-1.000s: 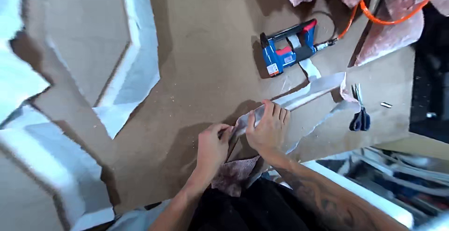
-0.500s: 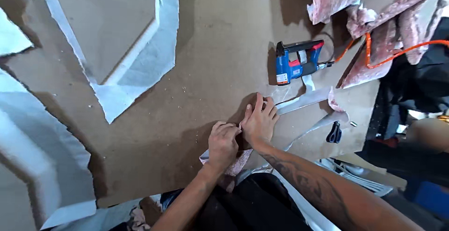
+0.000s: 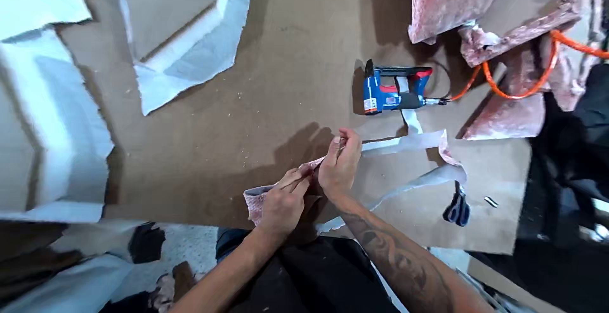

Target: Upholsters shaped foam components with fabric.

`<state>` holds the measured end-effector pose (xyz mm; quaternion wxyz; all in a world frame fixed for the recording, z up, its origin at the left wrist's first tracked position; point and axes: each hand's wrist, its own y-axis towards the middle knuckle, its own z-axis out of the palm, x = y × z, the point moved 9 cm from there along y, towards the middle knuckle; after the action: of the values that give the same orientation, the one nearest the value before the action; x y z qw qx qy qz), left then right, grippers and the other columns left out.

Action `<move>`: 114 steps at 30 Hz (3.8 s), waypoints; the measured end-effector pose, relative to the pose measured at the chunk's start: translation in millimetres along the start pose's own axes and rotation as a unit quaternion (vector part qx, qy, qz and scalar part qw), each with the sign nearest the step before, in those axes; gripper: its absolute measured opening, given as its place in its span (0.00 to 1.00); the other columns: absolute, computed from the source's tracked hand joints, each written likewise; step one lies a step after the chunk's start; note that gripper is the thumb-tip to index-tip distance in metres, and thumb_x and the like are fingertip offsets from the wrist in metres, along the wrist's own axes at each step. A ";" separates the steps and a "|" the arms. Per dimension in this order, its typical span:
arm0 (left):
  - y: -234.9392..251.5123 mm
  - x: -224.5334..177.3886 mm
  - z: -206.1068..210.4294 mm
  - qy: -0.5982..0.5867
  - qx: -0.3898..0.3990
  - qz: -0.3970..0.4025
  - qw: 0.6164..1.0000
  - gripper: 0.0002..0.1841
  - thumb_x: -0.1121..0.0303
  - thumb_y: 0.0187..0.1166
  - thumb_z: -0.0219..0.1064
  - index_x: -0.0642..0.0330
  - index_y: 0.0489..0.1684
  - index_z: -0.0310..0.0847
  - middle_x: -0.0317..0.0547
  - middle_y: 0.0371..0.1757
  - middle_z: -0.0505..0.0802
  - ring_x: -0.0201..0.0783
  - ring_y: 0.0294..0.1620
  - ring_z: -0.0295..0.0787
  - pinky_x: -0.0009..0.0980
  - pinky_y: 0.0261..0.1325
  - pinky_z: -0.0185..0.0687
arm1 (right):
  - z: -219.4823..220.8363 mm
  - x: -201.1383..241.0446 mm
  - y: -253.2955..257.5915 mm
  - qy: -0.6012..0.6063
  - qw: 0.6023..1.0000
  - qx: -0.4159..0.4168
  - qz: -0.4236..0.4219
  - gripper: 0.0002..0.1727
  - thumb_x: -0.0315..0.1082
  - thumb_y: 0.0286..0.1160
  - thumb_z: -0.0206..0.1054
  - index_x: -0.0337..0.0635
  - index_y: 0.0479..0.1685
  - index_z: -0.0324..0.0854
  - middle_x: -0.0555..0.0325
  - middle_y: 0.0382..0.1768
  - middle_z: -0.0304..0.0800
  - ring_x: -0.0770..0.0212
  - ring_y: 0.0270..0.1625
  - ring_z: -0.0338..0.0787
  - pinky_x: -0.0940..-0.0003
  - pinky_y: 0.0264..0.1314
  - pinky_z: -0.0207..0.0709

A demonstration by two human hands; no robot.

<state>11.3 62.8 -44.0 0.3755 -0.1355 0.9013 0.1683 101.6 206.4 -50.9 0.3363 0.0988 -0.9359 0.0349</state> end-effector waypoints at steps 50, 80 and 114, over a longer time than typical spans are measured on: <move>20.4 -89.7 35.9 0.103 0.151 0.220 0.958 0.19 0.55 0.90 0.57 0.55 0.49 0.94 0.43 0.52 0.98 0.43 0.57 0.95 0.45 0.60 0.90 | -102.7 -116.1 -162.6 0.165 0.911 0.214 0.311 0.30 0.61 0.85 0.59 0.40 0.53 0.87 0.49 0.33 0.95 0.53 0.29 0.96 0.51 0.33 0.93; 67.6 -102.5 101.8 0.218 -0.006 0.112 0.969 0.22 0.54 0.93 0.50 0.64 0.67 0.77 0.53 0.70 0.86 0.47 0.78 0.76 0.43 0.85 0.65 | -72.9 -119.6 -149.3 0.329 0.879 0.161 0.304 0.20 0.48 0.73 0.75 0.38 0.44 0.84 0.44 0.29 0.86 0.46 0.28 0.87 0.46 0.27 0.81; 95.3 -42.4 73.5 0.008 0.425 0.105 0.899 0.48 0.54 0.78 0.68 0.55 0.98 0.43 0.43 0.98 0.48 0.46 0.98 0.40 0.54 0.96 0.40 | -50.4 -52.0 -98.1 0.349 0.759 0.215 0.507 0.13 0.33 0.76 0.64 0.43 0.22 0.80 0.61 0.14 0.78 0.72 0.08 0.65 0.77 0.09 0.56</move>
<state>51.2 184.0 -42.7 0.3703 0.1307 0.8992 -0.1930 192.7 125.4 -45.2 0.5424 -0.3389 -0.6353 0.4328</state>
